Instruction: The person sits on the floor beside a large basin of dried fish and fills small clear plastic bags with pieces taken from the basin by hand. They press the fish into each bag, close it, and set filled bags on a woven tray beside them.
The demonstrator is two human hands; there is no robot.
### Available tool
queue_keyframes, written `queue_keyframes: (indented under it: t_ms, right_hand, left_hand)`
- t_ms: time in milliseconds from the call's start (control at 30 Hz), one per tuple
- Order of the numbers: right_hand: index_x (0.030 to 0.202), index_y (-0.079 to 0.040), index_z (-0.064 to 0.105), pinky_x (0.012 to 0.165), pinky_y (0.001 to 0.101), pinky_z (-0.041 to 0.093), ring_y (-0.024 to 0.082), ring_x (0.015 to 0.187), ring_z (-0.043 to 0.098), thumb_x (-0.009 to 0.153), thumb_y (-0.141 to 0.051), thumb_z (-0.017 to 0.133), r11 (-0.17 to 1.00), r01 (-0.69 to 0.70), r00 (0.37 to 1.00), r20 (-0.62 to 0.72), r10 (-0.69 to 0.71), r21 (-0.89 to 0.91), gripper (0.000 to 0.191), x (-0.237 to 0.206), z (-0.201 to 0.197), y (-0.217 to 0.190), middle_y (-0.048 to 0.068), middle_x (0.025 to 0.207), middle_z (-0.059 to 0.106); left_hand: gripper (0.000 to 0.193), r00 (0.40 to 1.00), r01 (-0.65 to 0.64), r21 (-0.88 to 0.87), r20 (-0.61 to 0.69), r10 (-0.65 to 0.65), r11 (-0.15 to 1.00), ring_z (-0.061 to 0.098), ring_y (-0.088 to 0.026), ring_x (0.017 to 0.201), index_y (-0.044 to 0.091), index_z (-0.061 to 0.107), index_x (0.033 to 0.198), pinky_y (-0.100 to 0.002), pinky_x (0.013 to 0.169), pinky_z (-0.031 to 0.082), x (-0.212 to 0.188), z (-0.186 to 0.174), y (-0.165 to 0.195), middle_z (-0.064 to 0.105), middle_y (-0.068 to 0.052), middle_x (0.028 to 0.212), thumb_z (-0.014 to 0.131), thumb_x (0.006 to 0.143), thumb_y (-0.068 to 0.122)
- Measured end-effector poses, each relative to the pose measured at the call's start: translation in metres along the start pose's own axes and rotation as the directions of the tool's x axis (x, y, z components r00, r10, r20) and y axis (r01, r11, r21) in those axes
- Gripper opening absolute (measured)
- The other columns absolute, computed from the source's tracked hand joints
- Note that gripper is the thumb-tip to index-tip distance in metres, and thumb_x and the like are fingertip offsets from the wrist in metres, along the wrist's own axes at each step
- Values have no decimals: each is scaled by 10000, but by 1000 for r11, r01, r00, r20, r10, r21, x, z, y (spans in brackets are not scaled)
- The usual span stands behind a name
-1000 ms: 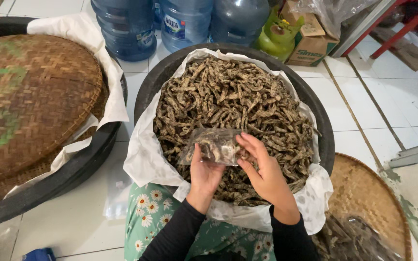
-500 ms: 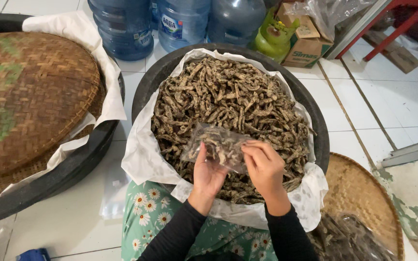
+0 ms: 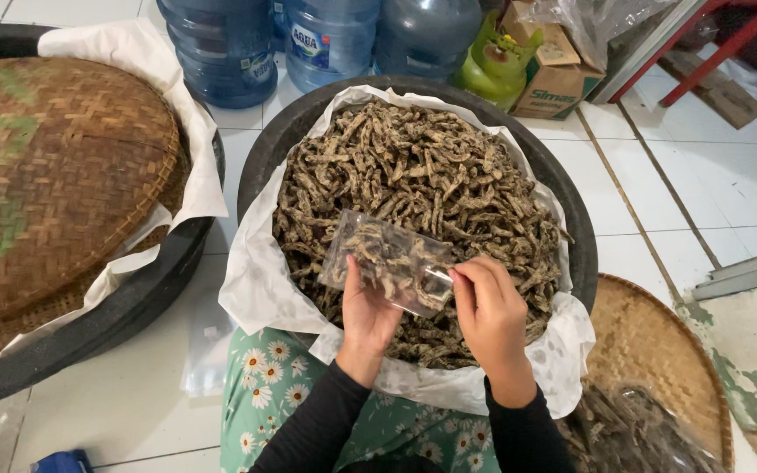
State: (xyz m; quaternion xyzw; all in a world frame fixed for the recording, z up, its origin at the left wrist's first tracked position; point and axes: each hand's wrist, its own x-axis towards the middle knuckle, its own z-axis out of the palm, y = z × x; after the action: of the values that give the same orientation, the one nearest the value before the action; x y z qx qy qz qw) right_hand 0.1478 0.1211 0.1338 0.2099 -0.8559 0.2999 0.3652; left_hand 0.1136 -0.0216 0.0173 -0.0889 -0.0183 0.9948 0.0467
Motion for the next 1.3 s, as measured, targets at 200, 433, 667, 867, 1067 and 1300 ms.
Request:
queue_keyframes:
  t_ms: [200,433,667,867,1067,1300]
  right_hand:
    - [1102,-18,718,678,354,562,296,797,711,936,-5,734,999,8,999,43,-6,-39,168,1,17,-8,137,1011,720]
    - [1246,-42,677,692,317,566,228,874,726,871,-69,716,859,-292,872,487,58,421,378,17,-13,5,138,1058,717]
    - [1066,-45,731,668,356,556,270,775,726,849,-115,777,983,-158,881,464,96,97,232,6,-12,0,116,892,735]
    - [1058,-38,734,589,326,509,229,686,678,927,-26,675,966,-213,893,431,131,147,144,8,-29,-5,88,955,725]
    - [1094,-9,728,623,311,519,207,740,665,924,67,633,972,-162,924,372,89,169,209,12,-44,-11,103,1042,683]
    - [1042,45,717,763,411,556,322,892,685,853,64,723,988,138,978,165,-124,-75,190,10,-10,-18,141,1033,666]
  left_hand:
    - [504,997,36,27,69,-38,999,604,-298,1231,70,573,1363,-492,1112,457,-3,-10,-15,653,-116,1346,533,1056,467]
    - [554,1000,-30,27,-7,30,999,621,-306,1216,75,575,1363,-508,1087,475,4,-10,1,660,-115,1333,540,1001,493]
    - [505,999,-20,24,40,20,1000,606,-310,1202,87,564,1358,-532,1087,466,3,-14,-9,643,-112,1311,587,1032,471]
    - [538,999,-42,9,-4,42,999,607,-303,1223,81,566,1359,-515,1084,481,6,-6,-1,653,-105,1334,595,984,466]
    - [565,999,-33,15,-23,33,999,619,-316,1220,76,550,1369,-523,1088,479,4,4,4,639,-128,1353,573,983,487]
    - [453,998,-3,77,62,-2,997,629,-281,1160,92,606,1319,-484,1054,497,0,-10,-18,685,-94,1257,568,1046,451]
